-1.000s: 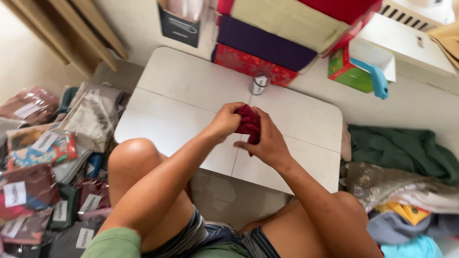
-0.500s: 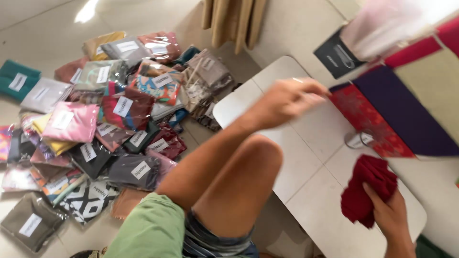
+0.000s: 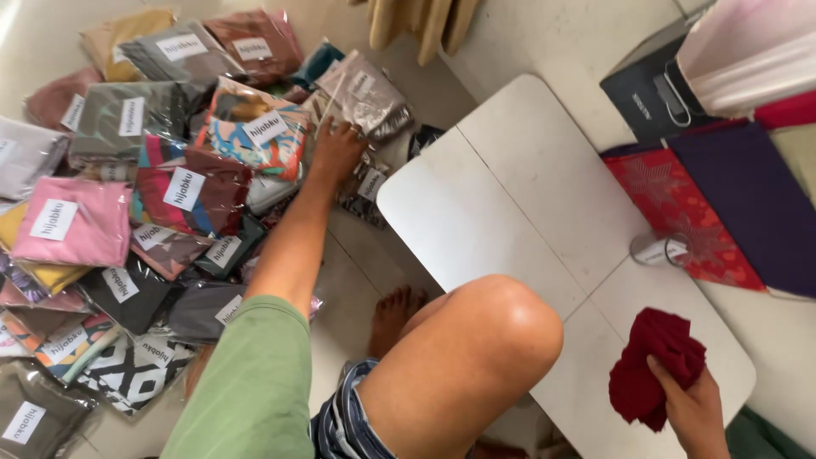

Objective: The person folds a maroon piece of fabric on a white table, using a lint roller to smooth the surface. They then place the folded fabric into a clear plastic bag and seal it.

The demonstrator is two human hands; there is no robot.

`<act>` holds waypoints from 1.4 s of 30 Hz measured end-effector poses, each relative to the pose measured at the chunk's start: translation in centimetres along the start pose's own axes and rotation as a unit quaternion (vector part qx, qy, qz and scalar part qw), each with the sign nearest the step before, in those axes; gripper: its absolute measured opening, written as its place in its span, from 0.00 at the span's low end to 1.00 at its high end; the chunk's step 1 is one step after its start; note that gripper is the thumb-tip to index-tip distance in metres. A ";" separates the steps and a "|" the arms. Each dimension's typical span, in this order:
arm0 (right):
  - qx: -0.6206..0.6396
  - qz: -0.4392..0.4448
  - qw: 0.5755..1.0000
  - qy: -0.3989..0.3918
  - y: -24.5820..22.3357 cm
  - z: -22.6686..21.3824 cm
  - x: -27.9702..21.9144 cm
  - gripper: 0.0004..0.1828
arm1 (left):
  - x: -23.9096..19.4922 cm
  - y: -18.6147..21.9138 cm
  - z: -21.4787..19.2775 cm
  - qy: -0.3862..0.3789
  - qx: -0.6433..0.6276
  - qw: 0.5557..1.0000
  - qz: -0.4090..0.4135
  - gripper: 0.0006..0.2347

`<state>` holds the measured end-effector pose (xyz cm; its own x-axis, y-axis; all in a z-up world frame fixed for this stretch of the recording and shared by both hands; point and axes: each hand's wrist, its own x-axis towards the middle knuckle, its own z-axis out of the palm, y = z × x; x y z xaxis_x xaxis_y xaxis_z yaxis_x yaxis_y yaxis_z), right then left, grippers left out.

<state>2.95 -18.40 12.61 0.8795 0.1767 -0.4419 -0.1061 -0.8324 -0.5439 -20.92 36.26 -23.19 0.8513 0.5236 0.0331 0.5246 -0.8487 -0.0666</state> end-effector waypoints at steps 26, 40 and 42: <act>0.318 -0.334 0.879 -0.122 4.8 -8.9 -1.4 0.27 | -1.4 24.4 -49.1 -0.072 -0.725 0.597 0.334 0.09; 0.226 -0.541 0.805 -0.096 3.7 -10.2 -5.8 0.19 | -1.8 34.0 -44.8 0.084 -0.491 0.766 0.406 0.04; 0.236 -0.519 0.818 -0.073 4.8 -10.8 -5.0 0.22 | -0.8 34.5 -43.7 0.266 -0.345 0.782 0.446 0.03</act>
<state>3.05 -28.96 19.90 0.5482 0.7496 0.3710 0.4658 0.0947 -0.8798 -3.24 3.33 18.10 0.6669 -0.2490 0.7023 -0.5567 -0.7930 0.2474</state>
